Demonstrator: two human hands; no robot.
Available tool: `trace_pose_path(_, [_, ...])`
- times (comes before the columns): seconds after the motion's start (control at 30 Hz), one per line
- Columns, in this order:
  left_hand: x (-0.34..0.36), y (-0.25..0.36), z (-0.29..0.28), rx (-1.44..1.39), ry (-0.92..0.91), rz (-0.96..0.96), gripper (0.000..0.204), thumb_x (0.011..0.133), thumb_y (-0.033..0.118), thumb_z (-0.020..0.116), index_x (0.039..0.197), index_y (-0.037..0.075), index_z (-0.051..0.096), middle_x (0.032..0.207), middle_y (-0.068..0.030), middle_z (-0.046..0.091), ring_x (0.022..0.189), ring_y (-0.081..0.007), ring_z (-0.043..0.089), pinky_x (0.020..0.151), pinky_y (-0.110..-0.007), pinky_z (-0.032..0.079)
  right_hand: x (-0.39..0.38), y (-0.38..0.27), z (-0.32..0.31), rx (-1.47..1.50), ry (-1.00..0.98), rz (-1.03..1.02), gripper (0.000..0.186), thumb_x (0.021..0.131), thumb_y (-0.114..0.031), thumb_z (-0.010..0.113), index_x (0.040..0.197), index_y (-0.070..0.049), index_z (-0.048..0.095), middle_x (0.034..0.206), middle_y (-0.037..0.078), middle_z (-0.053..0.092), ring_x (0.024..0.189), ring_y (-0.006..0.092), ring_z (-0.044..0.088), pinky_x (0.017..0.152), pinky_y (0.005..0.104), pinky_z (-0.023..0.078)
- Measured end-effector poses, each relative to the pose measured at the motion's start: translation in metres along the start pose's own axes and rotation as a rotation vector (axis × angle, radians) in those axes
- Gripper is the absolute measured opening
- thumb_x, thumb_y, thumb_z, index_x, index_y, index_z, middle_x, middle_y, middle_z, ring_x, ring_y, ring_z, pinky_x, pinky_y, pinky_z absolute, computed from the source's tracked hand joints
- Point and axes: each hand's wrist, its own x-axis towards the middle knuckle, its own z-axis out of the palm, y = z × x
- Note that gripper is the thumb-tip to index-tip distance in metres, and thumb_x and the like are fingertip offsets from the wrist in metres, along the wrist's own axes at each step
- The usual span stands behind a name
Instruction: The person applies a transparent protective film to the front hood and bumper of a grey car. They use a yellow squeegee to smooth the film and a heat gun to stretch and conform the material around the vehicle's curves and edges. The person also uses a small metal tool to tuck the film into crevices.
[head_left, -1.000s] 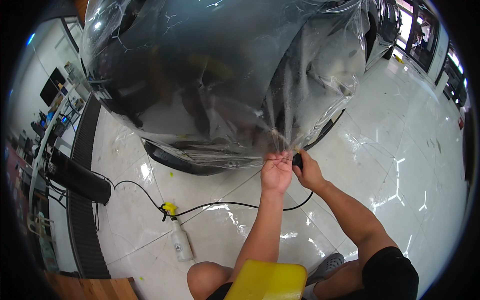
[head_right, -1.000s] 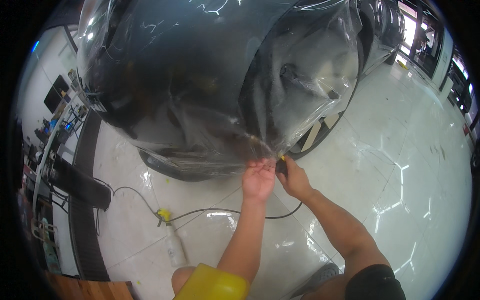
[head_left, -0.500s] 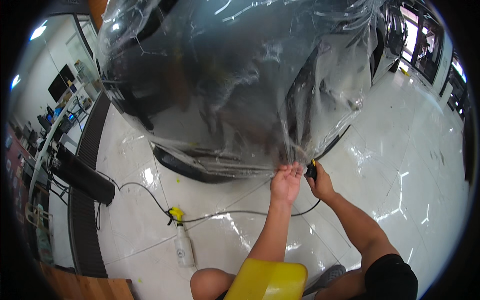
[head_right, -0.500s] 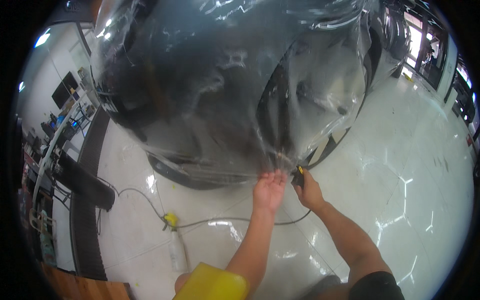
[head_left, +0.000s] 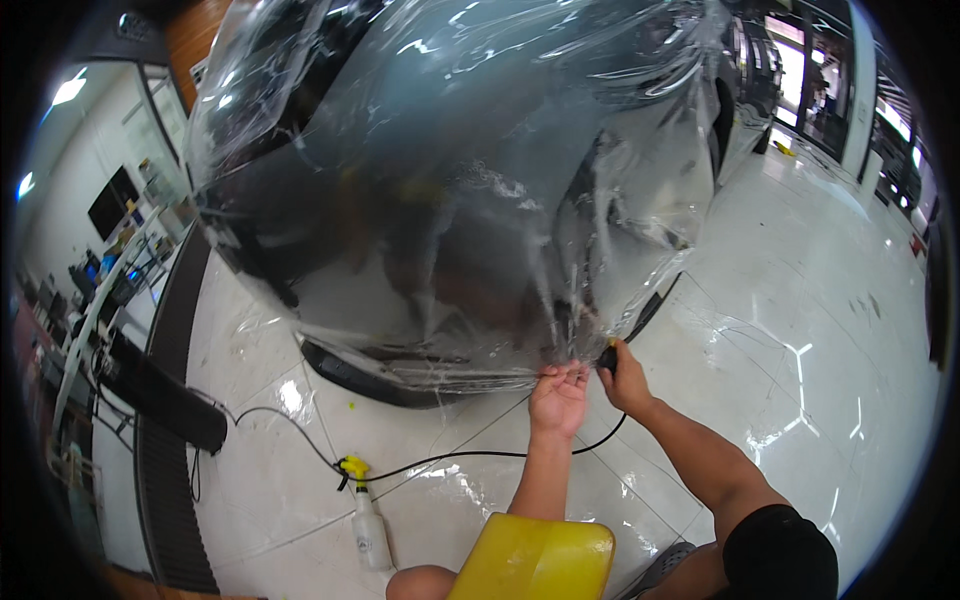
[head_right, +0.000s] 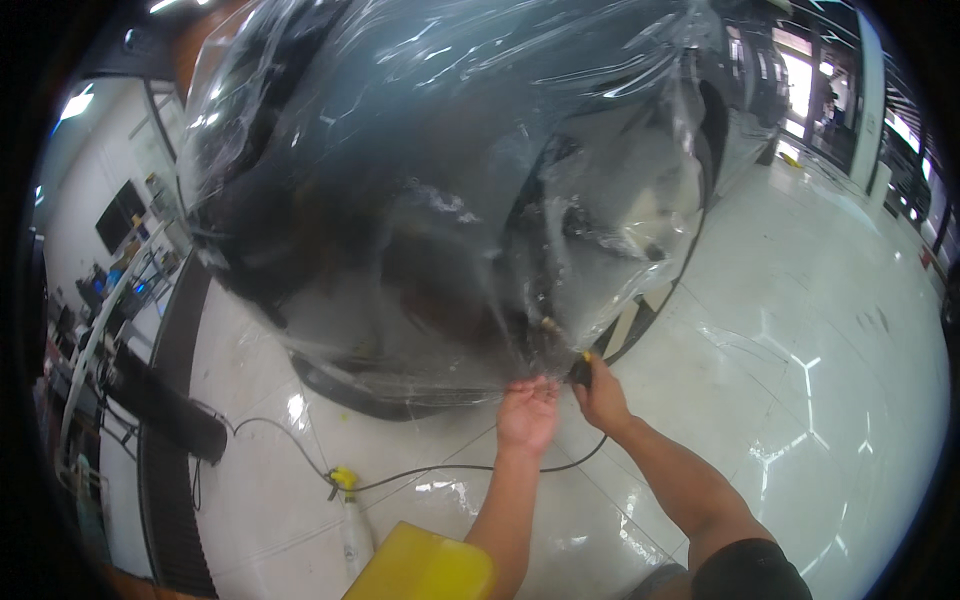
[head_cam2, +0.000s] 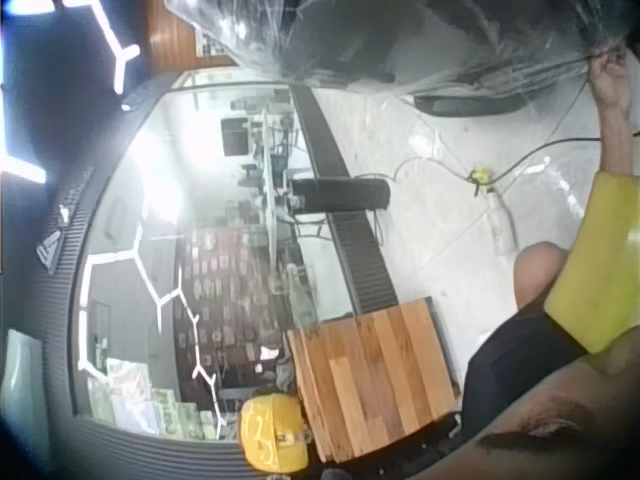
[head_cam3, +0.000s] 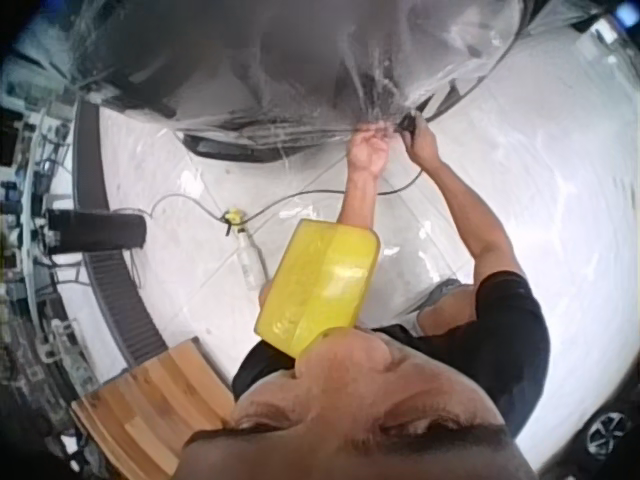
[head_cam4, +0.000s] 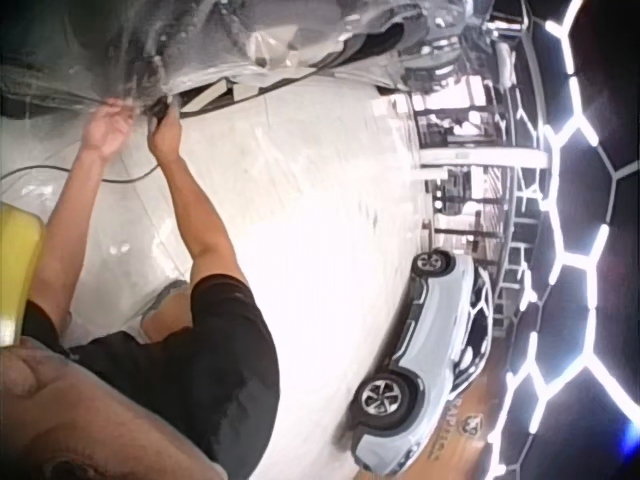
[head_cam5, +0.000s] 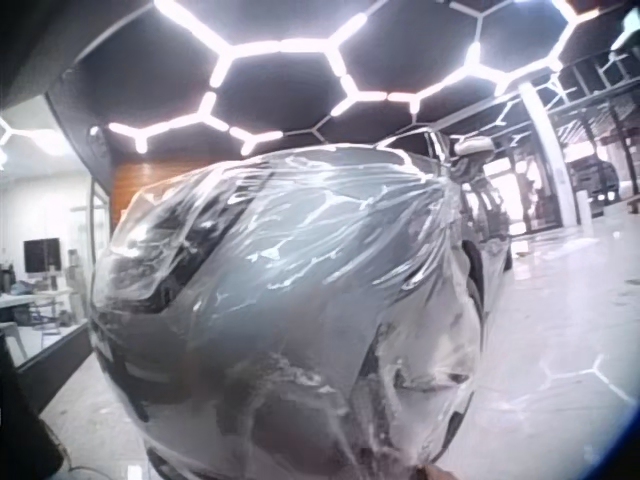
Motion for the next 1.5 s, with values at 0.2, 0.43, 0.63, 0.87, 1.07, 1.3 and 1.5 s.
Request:
trace_pose_path(0.2, [-0.006,0.004,0.006,0.019,0.031,0.016,0.02,0.078,-0.006,0.058,0.079,0.014,0.06,0.082,-0.0027,0.066,0.091,-0.0231,0.065,0.098,-0.047,0.046,0.003,-0.008,-0.005,0.03,0.027,0.034,0.06,0.082,-0.01,0.067,0.134,0.0,0.038,0.112,0.032,0.059,0.099,0.0514,0.06,0.084,0.0537,0.049])
trace_pose_path(0.43, [-0.009,0.007,0.008,0.023,-0.015,0.013,0.021,0.08,-0.006,0.057,0.08,0.014,0.061,0.081,-0.0016,0.065,0.092,-0.0223,0.065,0.097,-0.047,0.047,0.0,-0.004,-0.003,-0.014,-0.044,0.042,0.058,0.082,-0.009,0.067,0.132,0.001,0.039,0.113,0.03,0.06,0.097,0.0496,0.061,0.081,0.0536,0.05])
trace_pose_path(0.63, [-0.007,0.003,0.012,0.023,-0.028,0.008,0.02,0.081,-0.006,0.056,0.081,0.013,0.061,0.082,-0.0022,0.065,0.095,-0.023,0.065,0.097,-0.048,0.048,-0.012,0.031,0.0,-0.188,-0.127,-0.067,0.058,0.082,-0.009,0.067,0.131,0.001,0.039,0.113,0.027,0.059,0.096,0.0473,0.061,0.08,0.0523,0.051])
trace_pose_path(0.87, [-0.007,0.006,0.007,0.015,-0.046,0.023,0.02,0.081,-0.006,0.056,0.081,0.013,0.061,0.085,-0.0038,0.065,0.096,-0.0247,0.064,0.098,-0.049,0.047,-0.002,0.009,-0.001,-0.047,-0.028,0.035,0.058,0.082,-0.006,0.067,0.132,0.0,0.039,0.108,0.028,0.063,0.097,0.0492,0.061,0.081,0.0532,0.051])
trace_pose_path(1.07, [-0.005,0.004,0.003,-0.023,-0.085,-0.006,0.017,0.081,-0.004,0.058,0.081,0.012,0.062,0.089,-0.0076,0.068,0.101,-0.0272,0.064,0.102,-0.048,0.045,-0.003,0.011,0.007,-0.096,-0.058,-0.085,0.057,0.082,-0.005,0.066,0.132,0.0,0.039,0.112,0.029,0.061,0.097,0.0494,0.061,0.081,0.0527,0.051])
trace_pose_path(1.3, [-0.006,0.005,0.0,-0.025,-0.125,0.007,0.016,0.081,-0.003,0.058,0.081,0.012,0.062,0.091,-0.0095,0.069,0.101,-0.0278,0.065,0.105,-0.048,0.044,0.004,0.012,0.011,-0.151,-0.146,-0.101,0.055,0.083,-0.005,0.064,0.131,0.003,0.038,0.113,0.03,0.059,0.098,0.0495,0.06,0.081,0.0537,0.05])
trace_pose_path(1.5, [-0.009,0.003,0.006,-0.018,-0.129,0.008,0.017,0.082,-0.005,0.056,0.08,0.011,0.061,0.092,-0.0091,0.069,0.096,-0.0258,0.065,0.104,-0.045,0.044,-0.003,0.016,0.015,-0.121,-0.123,-0.045,0.056,0.082,-0.005,0.064,0.131,0.003,0.038,0.114,0.03,0.058,0.098,0.0501,0.06,0.081,0.0536,0.05])
